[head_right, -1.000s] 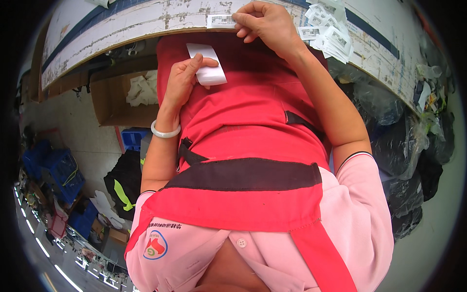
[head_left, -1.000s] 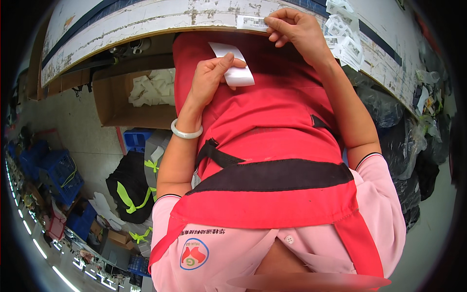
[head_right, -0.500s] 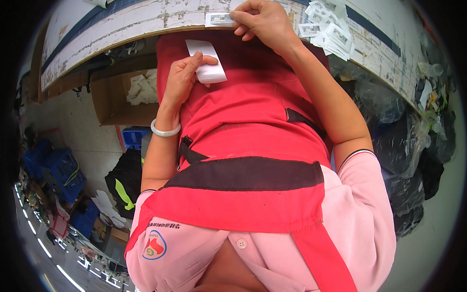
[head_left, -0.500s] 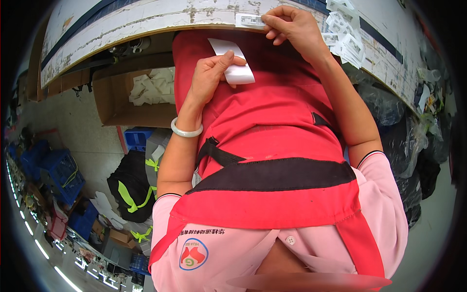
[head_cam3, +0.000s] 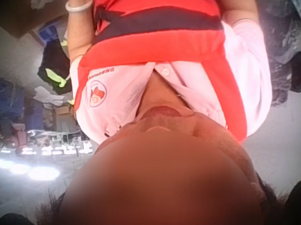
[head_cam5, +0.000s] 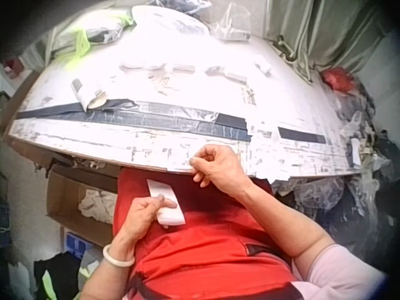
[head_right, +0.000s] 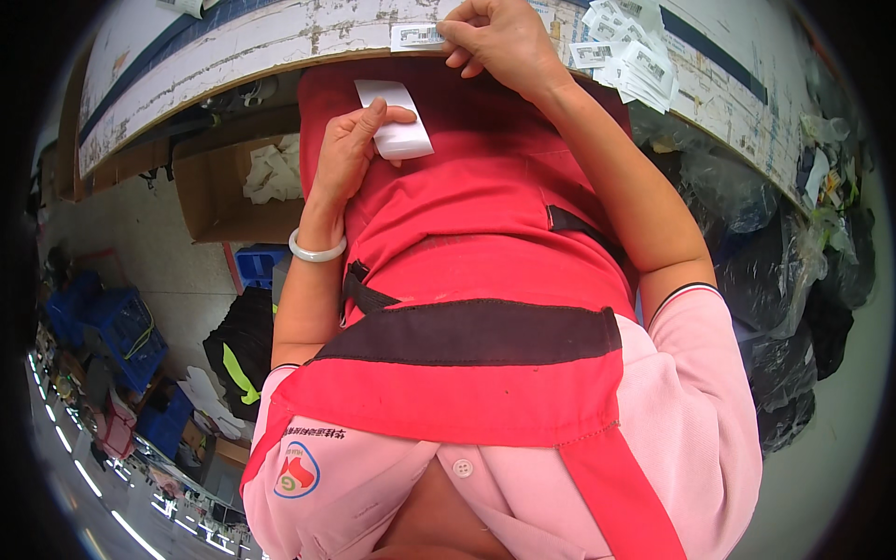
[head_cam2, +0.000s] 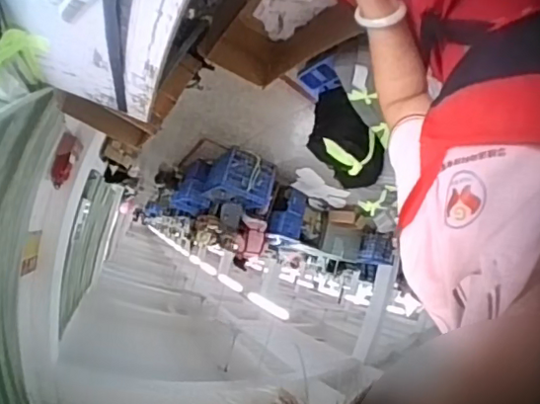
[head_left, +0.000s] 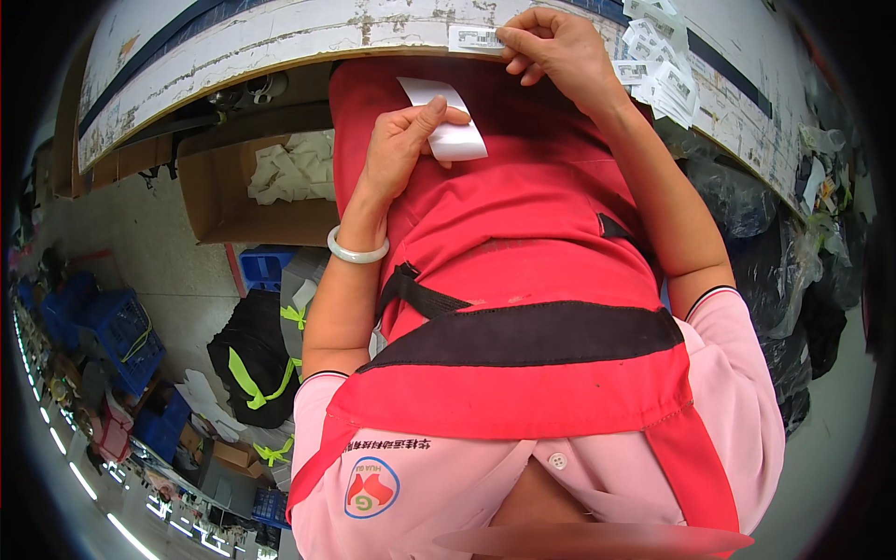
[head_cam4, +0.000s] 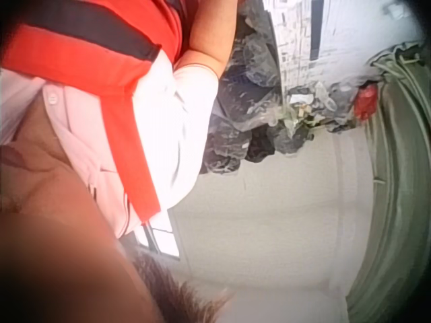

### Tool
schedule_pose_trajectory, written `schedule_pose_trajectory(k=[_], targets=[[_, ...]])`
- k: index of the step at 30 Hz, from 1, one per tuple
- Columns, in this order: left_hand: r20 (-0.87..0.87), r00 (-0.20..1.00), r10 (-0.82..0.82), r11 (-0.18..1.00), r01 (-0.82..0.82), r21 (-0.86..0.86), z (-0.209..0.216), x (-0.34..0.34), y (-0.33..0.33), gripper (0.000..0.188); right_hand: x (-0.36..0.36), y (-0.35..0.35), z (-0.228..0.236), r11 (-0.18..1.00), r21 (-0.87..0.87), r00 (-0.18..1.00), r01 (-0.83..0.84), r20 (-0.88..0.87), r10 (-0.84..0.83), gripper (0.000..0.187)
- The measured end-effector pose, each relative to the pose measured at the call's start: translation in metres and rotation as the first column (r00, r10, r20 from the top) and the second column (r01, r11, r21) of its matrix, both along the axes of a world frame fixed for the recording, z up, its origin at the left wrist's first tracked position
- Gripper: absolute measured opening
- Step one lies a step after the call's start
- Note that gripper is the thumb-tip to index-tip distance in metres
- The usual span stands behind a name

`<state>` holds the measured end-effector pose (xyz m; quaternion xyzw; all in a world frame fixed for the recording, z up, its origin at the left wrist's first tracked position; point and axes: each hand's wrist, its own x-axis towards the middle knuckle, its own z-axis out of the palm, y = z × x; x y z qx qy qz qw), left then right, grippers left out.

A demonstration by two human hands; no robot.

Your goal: The recorder is sorting and counting clothing or product labels at a manufacturing workstation.

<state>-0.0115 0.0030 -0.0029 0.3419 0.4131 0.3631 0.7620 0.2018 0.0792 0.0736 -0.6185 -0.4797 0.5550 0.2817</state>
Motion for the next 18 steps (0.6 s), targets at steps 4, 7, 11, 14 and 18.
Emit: schedule_pose_trajectory(k=[4, 7, 11, 14, 18], targets=[[0.002, 1.0, 0.001, 1.0, -0.001, 0.004, 0.0012, 0.0009, 0.0004, 0.045, 0.0002, -0.0003, 0.0019, 1.0, 0.027, 1.0, -0.006, 0.019, 0.005, 0.014], [-0.007, 1.0, 0.0, 1.0, 0.0, 0.012, 0.002, 0.001, 0.0004, 0.046, 0.0001, -0.0002, 0.0009, 0.999, 0.039, 1.0, -0.016, 0.028, 0.015, 0.014], [-0.001, 0.999, -0.046, 0.999, 0.046, 0.016, 0.0003, -0.0013, 0.0013, 0.045, -0.0045, -0.0011, 0.0039, 0.997, 0.072, 0.994, -0.041, 0.106, 0.034, 0.014], [0.003, 0.999, -0.035, 0.999, 0.035, 0.024, -0.0007, -0.0009, 0.0002, 0.046, -0.0064, -0.0007, 0.0014, 0.989, 0.114, 0.985, -0.093, 0.158, 0.074, 0.014], [0.012, 1.0, 0.008, 1.0, -0.008, 0.0, -0.0001, -0.0015, -0.0002, 0.046, -0.0091, -0.0007, 0.0045, 0.989, 0.116, 0.98, -0.095, 0.187, 0.072, 0.015]])
